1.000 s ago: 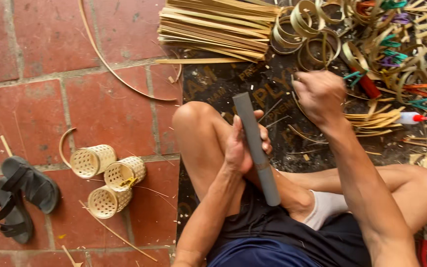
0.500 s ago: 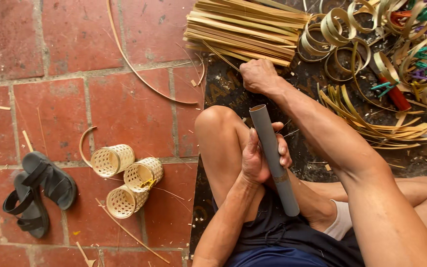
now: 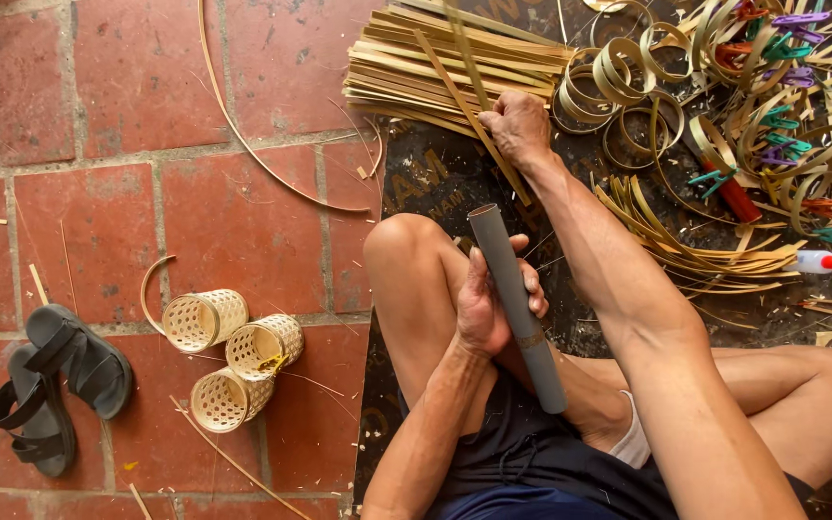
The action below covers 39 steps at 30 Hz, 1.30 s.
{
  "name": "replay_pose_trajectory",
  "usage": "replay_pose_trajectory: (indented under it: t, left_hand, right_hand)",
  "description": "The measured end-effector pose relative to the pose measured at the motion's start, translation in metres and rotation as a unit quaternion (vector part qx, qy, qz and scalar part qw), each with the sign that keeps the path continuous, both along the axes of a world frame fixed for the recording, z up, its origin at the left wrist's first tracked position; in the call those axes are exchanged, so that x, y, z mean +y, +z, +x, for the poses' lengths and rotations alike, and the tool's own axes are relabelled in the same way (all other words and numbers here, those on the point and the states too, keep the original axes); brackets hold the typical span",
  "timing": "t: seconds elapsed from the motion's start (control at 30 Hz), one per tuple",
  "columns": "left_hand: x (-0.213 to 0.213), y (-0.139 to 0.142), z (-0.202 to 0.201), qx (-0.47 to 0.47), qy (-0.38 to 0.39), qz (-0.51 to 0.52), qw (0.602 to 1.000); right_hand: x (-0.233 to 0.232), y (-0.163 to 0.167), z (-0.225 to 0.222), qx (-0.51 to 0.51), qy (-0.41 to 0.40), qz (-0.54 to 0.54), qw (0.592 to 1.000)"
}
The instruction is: The person sits on the floor and wraps thin bamboo strips around a gray cylindrical mold, bending them into rings. They apply glue from a squeeze bottle to join the strip ends, press the joints, and use plastic clips to hold the formed bamboo rings while they set.
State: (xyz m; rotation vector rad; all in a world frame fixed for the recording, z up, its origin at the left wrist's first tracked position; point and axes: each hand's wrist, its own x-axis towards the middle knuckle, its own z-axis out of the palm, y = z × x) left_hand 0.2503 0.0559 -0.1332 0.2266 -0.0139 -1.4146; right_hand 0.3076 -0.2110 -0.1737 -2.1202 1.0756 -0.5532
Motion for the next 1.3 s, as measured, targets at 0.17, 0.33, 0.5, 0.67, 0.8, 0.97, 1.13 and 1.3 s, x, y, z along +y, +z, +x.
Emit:
replay_pose_trajectory:
  t: [0.17,0.33,0.5,0.67,0.8,0.97,1.13,1.3]
  left_hand:
    - [-0.002,-0.001,-0.005,-0.007,0.002,-0.009,1.000]
    - [-0.007,0.001,-0.006,-0.026,0.017,0.028,0.999]
    - [-0.009,0.004,-0.006,-0.074,0.011,0.097,0.992]
    - [-0.012,0.016,-0.036,-0.197,-0.050,0.129,0.971]
    - [-0.009,0.030,-0.084,-0.236,-0.116,0.097,0.960]
    - [-0.010,0.040,-0.139,-0.305,-0.170,0.098,0.932]
    - [-0.009,0.038,-0.166,-0.336,-0.190,0.133,0.913]
    - [-0.008,0.030,-0.174,-0.355,-0.196,0.154,0.901]
  right_hand:
    - [-0.007,-0.004,-0.021,0.002,-0.035,0.035,0.999]
    - [-0.013,0.007,-0.034,-0.018,-0.064,0.035,0.997]
    - [-0.011,0.065,-0.109,-0.281,-0.129,0.147,0.939]
    - [0.073,0.111,-0.255,-0.588,-0.082,0.237,0.769]
    - [0.148,0.113,-0.323,-0.614,-0.178,0.168,0.751]
    - [0.209,0.107,-0.370,-0.600,-0.265,0.072,0.752]
    - [0.241,0.100,-0.394,-0.604,-0.266,0.042,0.750]
    - [0.259,0.101,-0.403,-0.577,-0.269,0.018,0.771]
